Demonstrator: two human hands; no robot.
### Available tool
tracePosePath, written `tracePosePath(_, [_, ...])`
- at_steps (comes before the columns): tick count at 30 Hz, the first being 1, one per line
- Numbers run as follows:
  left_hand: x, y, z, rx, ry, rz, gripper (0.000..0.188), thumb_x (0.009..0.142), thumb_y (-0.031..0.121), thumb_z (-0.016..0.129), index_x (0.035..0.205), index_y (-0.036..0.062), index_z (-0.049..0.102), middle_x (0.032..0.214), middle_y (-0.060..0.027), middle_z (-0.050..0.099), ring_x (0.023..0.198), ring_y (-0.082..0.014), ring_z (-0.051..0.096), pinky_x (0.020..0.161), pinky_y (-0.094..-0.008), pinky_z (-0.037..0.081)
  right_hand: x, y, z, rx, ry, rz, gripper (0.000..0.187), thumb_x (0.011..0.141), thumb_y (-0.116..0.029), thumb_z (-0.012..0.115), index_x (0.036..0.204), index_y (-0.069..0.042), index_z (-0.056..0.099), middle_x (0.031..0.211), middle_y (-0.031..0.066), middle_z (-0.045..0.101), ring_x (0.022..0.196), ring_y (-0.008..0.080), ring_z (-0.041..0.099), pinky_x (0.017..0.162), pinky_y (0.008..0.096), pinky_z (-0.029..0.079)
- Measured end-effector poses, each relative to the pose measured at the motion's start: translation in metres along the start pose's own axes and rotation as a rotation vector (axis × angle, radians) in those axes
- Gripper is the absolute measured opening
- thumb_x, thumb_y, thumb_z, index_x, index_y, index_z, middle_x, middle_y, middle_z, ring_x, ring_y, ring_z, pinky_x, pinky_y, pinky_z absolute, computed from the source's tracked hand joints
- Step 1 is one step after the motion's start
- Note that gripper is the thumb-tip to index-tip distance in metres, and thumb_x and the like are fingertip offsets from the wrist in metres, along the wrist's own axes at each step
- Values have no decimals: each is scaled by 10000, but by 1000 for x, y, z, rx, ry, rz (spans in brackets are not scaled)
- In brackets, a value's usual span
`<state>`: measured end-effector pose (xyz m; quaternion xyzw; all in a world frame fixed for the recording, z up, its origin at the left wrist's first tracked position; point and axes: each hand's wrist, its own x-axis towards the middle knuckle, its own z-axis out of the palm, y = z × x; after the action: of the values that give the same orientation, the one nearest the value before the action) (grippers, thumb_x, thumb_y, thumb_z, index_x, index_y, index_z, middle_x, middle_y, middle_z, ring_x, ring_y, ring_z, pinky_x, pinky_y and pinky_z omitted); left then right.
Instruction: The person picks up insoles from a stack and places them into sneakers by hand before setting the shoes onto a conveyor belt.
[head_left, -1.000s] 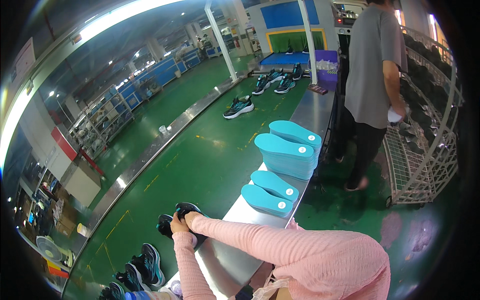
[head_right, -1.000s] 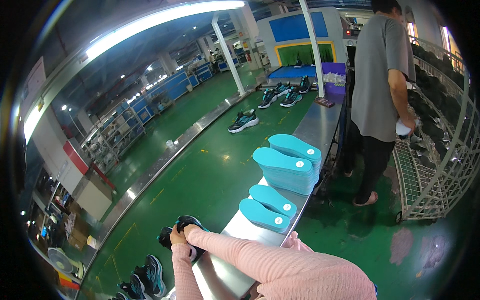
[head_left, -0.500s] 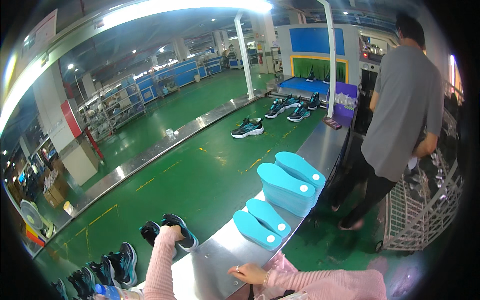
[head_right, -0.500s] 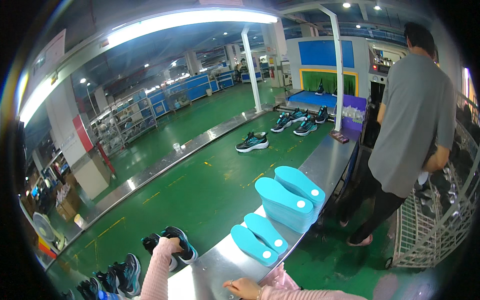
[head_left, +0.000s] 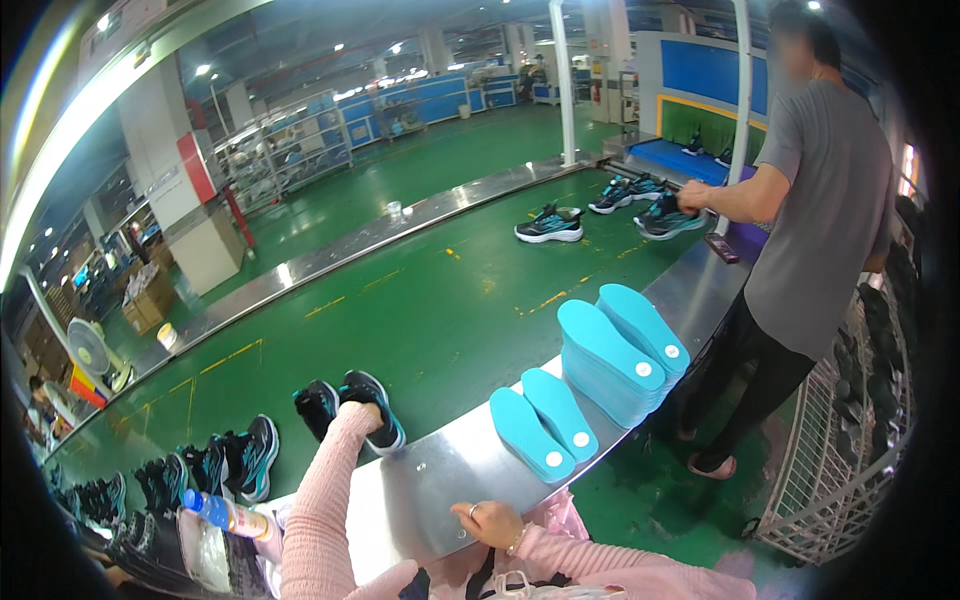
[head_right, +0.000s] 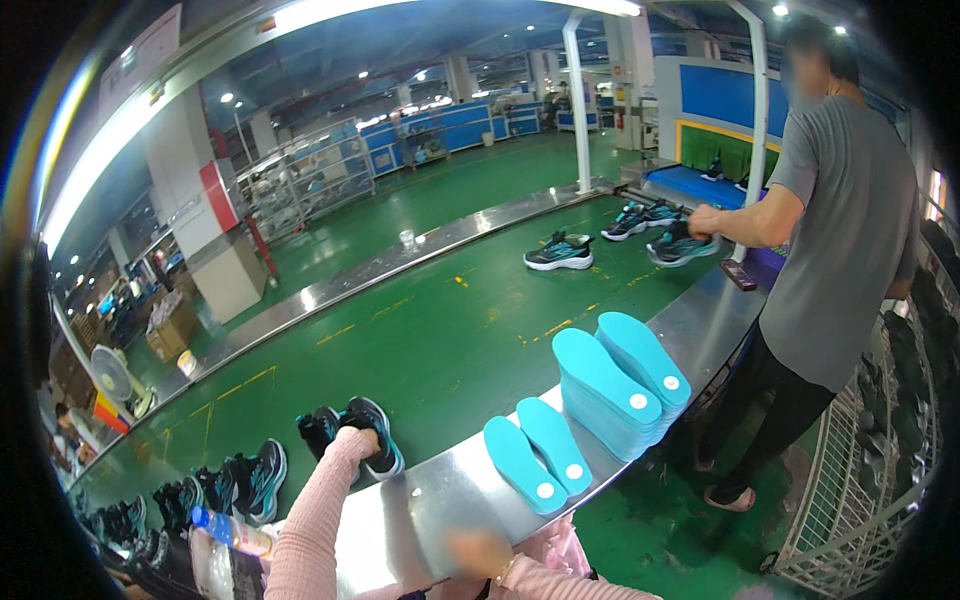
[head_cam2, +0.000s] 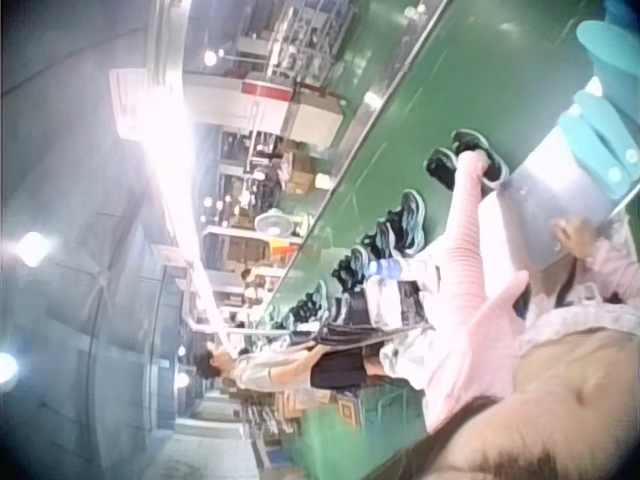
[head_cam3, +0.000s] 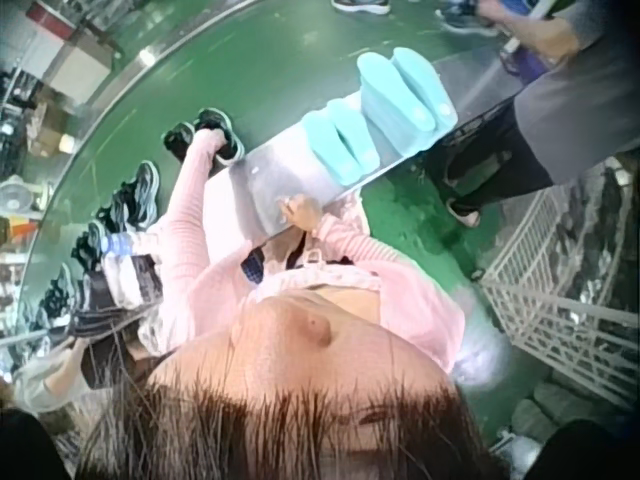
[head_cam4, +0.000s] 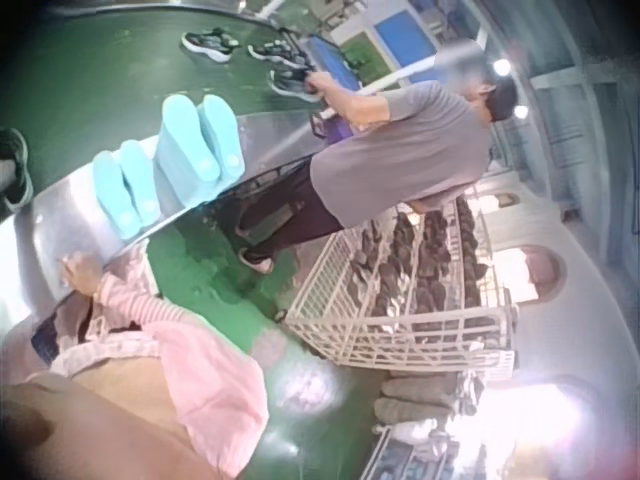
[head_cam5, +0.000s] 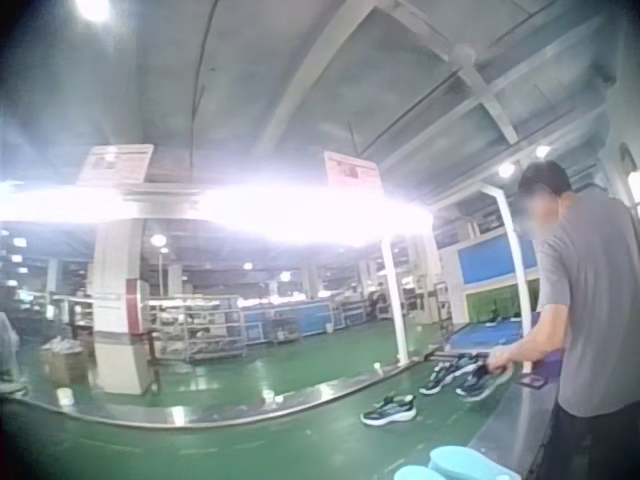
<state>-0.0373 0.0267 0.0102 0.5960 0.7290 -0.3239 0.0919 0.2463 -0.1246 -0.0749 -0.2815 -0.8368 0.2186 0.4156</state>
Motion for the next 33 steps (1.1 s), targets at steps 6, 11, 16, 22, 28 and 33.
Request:
tracePosePath(6, [-52, 4, -29, 15, -152, 119, 360, 810, 218, 438, 1159, 146, 490, 1226, -63, 449, 1122, -222, 434, 911, -321, 363, 13, -3, -24, 208, -81, 106, 162, 800, -179, 504, 910, -116, 605, 566, 105, 546, 470, 225, 531, 458, 319, 424])
tracePosePath(11, [-43, -6, -6, -174, -127, 27, 377, 777, 200, 462, 1148, 142, 497, 1243, -66, 428, 1129, -218, 420, 921, -309, 348, 90, 6, -92, 101, -251, 112, 169, 821, -166, 466, 906, -89, 589, 589, 123, 534, 503, 210, 521, 479, 309, 405])
tracePosePath(16, [-46, -15, -20, -100, -177, 13, 371, 763, 186, 462, 1121, 103, 512, 1221, -109, 435, 1125, -224, 415, 931, -315, 332, 213, 19, -196, -30, 66, -41, 148, 764, -110, 479, 867, -88, 583, 546, 148, 500, 491, 283, 513, 477, 361, 397])
tracePosePath(22, [-65, -17, -25, -266, 30, -198, 318, 738, 142, 472, 1029, 49, 560, 1152, -154, 476, 1098, -239, 428, 924, -333, 332, 278, 141, -279, -601, -128, 344, 260, 738, -240, 504, 961, -122, 565, 846, 145, 602, 812, 306, 573, 730, 396, 443])
tracePosePath(28, [-82, 45, 21, -533, 1360, -121, 267, 689, 36, 471, 946, -9, 527, 1172, -179, 428, 1135, -368, 356, 938, -435, 296, 299, 260, -287, -931, -491, 732, 392, 765, -197, 461, 1156, -170, 461, 1146, 142, 484, 1009, 288, 514, 828, 409, 426])
tracePosePath(33, [-67, 124, 25, -990, 1140, 155, 316, 650, -6, 501, 962, 31, 534, 1188, -191, 396, 1127, -388, 354, 942, -448, 287, 299, 335, -286, -1128, -799, 915, 570, 704, -288, 542, 1243, -217, 371, 1147, 83, 505, 1021, 236, 518, 824, 365, 436])
